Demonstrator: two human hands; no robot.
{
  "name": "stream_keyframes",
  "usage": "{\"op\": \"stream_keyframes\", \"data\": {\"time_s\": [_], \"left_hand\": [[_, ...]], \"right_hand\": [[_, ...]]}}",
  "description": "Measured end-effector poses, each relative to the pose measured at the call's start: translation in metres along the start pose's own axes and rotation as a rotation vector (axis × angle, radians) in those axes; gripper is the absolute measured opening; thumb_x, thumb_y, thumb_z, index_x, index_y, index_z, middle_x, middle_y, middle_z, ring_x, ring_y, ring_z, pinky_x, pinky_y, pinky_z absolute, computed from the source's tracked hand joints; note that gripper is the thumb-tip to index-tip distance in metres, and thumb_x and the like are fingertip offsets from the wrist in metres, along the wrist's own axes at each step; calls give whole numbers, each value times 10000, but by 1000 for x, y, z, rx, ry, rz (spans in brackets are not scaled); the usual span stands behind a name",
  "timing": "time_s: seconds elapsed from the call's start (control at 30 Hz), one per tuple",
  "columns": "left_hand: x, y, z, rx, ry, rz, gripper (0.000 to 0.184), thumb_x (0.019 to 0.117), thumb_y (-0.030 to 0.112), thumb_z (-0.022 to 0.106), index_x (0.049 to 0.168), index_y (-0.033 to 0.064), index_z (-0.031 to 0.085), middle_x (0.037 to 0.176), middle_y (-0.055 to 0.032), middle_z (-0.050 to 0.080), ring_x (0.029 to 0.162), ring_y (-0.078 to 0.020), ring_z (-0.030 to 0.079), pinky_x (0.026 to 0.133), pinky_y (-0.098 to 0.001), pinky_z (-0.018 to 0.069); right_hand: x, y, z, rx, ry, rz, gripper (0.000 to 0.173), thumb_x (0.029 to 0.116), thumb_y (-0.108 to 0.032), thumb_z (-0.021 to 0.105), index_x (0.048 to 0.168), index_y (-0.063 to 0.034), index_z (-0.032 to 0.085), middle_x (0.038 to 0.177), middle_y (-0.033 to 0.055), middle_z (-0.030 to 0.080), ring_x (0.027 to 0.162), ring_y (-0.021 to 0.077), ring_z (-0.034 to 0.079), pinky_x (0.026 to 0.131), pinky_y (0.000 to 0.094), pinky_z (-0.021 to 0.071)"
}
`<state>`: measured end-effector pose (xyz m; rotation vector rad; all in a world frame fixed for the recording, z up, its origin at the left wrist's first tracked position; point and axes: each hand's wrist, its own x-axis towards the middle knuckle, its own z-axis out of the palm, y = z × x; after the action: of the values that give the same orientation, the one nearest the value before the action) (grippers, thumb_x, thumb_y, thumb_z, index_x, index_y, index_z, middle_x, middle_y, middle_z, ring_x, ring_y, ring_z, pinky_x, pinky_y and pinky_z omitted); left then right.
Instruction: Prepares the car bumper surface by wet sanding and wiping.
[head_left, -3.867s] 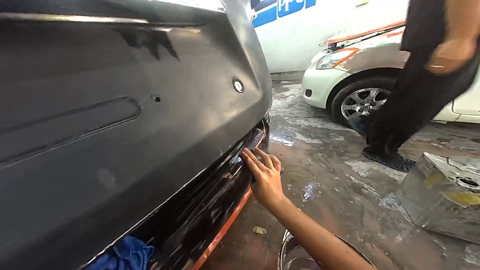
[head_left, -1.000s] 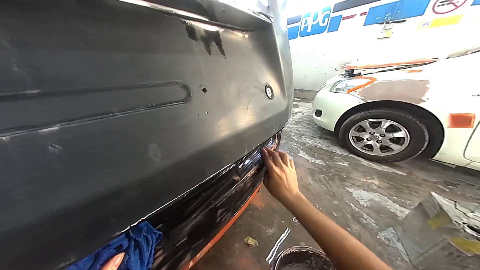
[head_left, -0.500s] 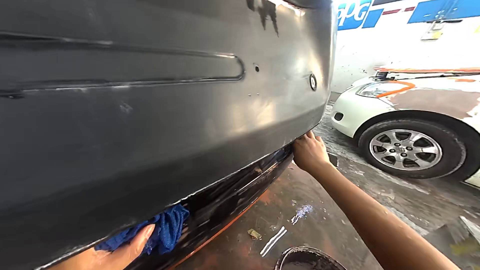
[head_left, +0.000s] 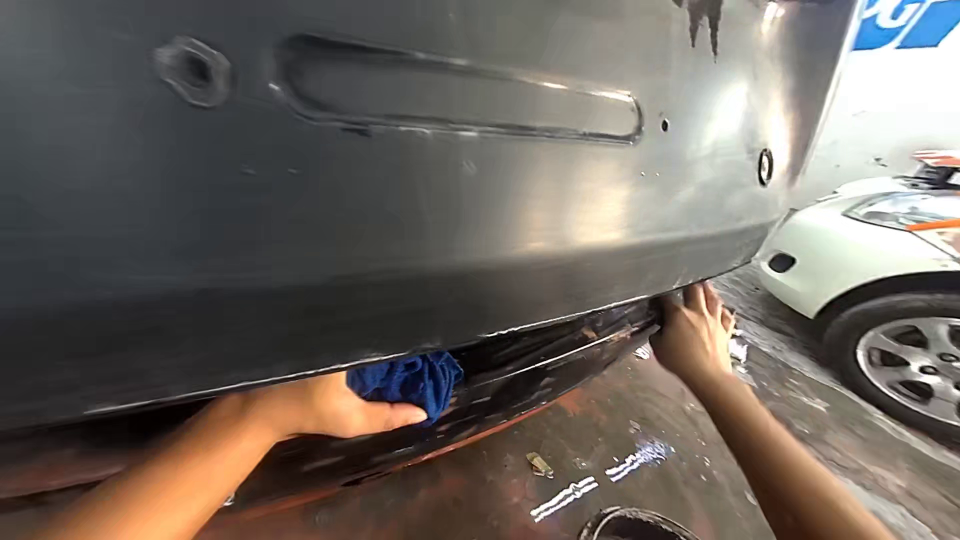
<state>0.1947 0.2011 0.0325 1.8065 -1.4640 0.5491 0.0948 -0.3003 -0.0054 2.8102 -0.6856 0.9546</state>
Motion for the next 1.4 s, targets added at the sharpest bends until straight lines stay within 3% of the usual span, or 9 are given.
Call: {"op": "stream_keyframes", "data": {"time_s": [0.13, 0.33, 0.43, 0.6, 0.73, 0.87, 1.0, 1.13, 1.4], "left_hand": [[-1, -1, 2, 109, 8, -94, 361, 771, 414, 801, 1056, 198, 754, 1010, 116, 732, 1007, 79, 655, 884, -188, 578], [-17, 16, -6, 596, 81, -112, 332, 778, 496, 722, 1010, 259, 749, 952, 79, 729, 940, -42, 688, 808, -377, 596], [-63, 22, -57, 783, 107, -158, 322, 775, 514, 684, 976, 272, 759, 894, 61, 731, 861, -97, 704, 717, -434, 593], [-171, 23, -170, 1066, 198, -372, 518, 735, 553, 630, 918, 79, 737, 914, -138, 715, 888, -336, 691, 770, -576, 533], [-177, 32, -167, 1095, 292, -526, 466, 714, 482, 682, 913, 61, 700, 1005, -156, 701, 1020, -357, 665, 887, -583, 518], [-173, 31, -162, 1088, 291, -545, 421, 709, 446, 713, 931, 89, 695, 989, -121, 699, 992, -303, 673, 861, -528, 544], [-171, 35, -167, 1044, 266, -546, 397, 700, 426, 722, 917, 95, 697, 932, -98, 701, 909, -262, 687, 788, -476, 564], [-172, 27, -166, 1040, 314, -522, 420, 663, 423, 750, 944, 112, 731, 942, -81, 721, 910, -238, 702, 789, -455, 581], [-203, 37, -190, 952, 312, -593, 415, 721, 446, 770, 1004, 153, 693, 1041, -60, 681, 978, -223, 672, 807, -466, 587]], "right_hand": [[-75, -97, -9, 214, 171, -145, 674, 817, -30, 600, 1485, -56, 514, 1545, 190, 484, 1447, 418, 423, 1096, 696, 363], [-165, -266, -48, 421, 247, -518, 680, 702, -76, 676, 1380, -85, 629, 1486, 94, 579, 1435, 310, 477, 1125, 604, 404], [-154, -242, -46, 389, 224, -555, 767, 708, -164, 707, 1462, -198, 576, 1527, 18, 543, 1442, 276, 468, 1116, 633, 401], [-145, -193, -30, 361, 231, -223, 811, 695, -122, 581, 1503, -101, 510, 1571, 130, 474, 1484, 388, 379, 1122, 697, 273], [-187, -327, -66, 467, 217, -410, 793, 663, -81, 722, 1443, -77, 581, 1522, 133, 534, 1440, 369, 451, 1108, 655, 364], [-221, -436, -84, 575, 144, -716, 665, 834, -41, 658, 1485, -129, 551, 1592, 29, 466, 1505, 238, 371, 1198, 524, 332], [-198, -372, -64, 613, 176, -736, 849, 672, -23, 731, 1487, -175, 550, 1557, -1, 511, 1470, 245, 432, 1147, 581, 394], [-180, -304, -47, 515, 266, -448, 756, 713, -163, 641, 1455, -59, 549, 1511, 158, 538, 1446, 407, 431, 1141, 647, 280], [-248, -511, -99, 629, 143, -746, 710, 766, -134, 746, 1457, -121, 583, 1543, 22, 529, 1461, 242, 445, 1168, 504, 394]]}}
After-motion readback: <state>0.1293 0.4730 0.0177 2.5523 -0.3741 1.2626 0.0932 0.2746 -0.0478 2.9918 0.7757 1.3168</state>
